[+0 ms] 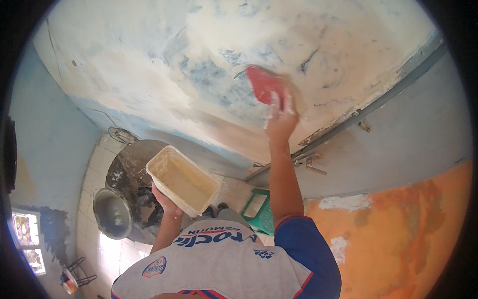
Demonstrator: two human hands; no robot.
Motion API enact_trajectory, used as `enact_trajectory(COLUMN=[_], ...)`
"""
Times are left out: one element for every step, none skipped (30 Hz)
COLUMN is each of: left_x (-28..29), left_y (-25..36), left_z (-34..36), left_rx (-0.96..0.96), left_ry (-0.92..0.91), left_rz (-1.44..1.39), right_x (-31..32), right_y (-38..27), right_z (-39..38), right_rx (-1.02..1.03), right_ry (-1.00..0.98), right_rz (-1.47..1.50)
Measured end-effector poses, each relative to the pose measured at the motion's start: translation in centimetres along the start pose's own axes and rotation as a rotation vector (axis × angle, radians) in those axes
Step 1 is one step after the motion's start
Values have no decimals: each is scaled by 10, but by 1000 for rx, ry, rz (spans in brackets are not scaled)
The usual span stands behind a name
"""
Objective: The person applies plaster to the ceiling using a red putty knife. They hold a rectangular container of plaster in one hand and repeatedly scoop the substance onto the putty knife before smoothing it onto the ceiling surface.
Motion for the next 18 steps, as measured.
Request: enact_trajectory(left_x=[4, 5, 9, 12, 12, 9, 6, 8, 8, 7, 6, 7, 8, 8, 11, 13, 14, 13], left_y=[-1, -1, -1, -2, -1, 0, 0, 1, 1, 2, 1, 0, -1, -2, -2, -2, -1, 1], left_z=[0, 0, 0, -1, 1, 2, 2, 2, 2, 3, 3, 3, 3, 3, 3, 2, 3, 3], left_rx=[8, 17, 28, 39, 49, 54, 59, 56, 56, 56, 60, 69, 77, 86, 97, 107, 109, 98], left_ry=[-4, -12, 9, 29, 42, 26, 11, 6, 8, 9, 10, 5, 0, -8, 10, 27, 45, 42], left_rz=[-11, -15, -10, -5, 3, 10, 17, 20, 25, 30, 32, 32, 33, 38, 48, 58, 64, 67], right_x=[7, 13, 7, 1, -5, -16, -10, -11, -8, -5, 2, 2, 3, -2, -8, -6, 0, 8], right_y=[3, -5, -5, -3, 0, -29, -3, 7, 4, 1, -1, -1, 1, 7, 12, 19, 13, 7], right_z=[0, 0, -2, -7, -9, -7, -2, -1, -1, -3, -5, -5, -6, -2, 1, 6, 10, 12], right_rx=[-100, -11, -39, -68, -95, 518, 330, 141, 29, -84, -194, -95, 3, 45, 92, 81, 59, 35], right_ry=[71, 131, 21, -87, -188, -108, -97, -100, -86, -60, -15, -35, -56, -119, -181, -155, -90, -23], right_rz=[168, 264, 136, 9, -115, -350, -301, -245, -151, -50, 49, -2, -53, -166, -274, -271, -234, -196])
Point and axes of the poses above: each hand's wrist, its own z-axis towards the middle knuckle, its own x-axis out of the back of the hand, y = z × x, the point moved 8 cm from there along z, towards the middle knuckle, and after that the axes turned 5 degrees about -z, right-handed, at the moved point
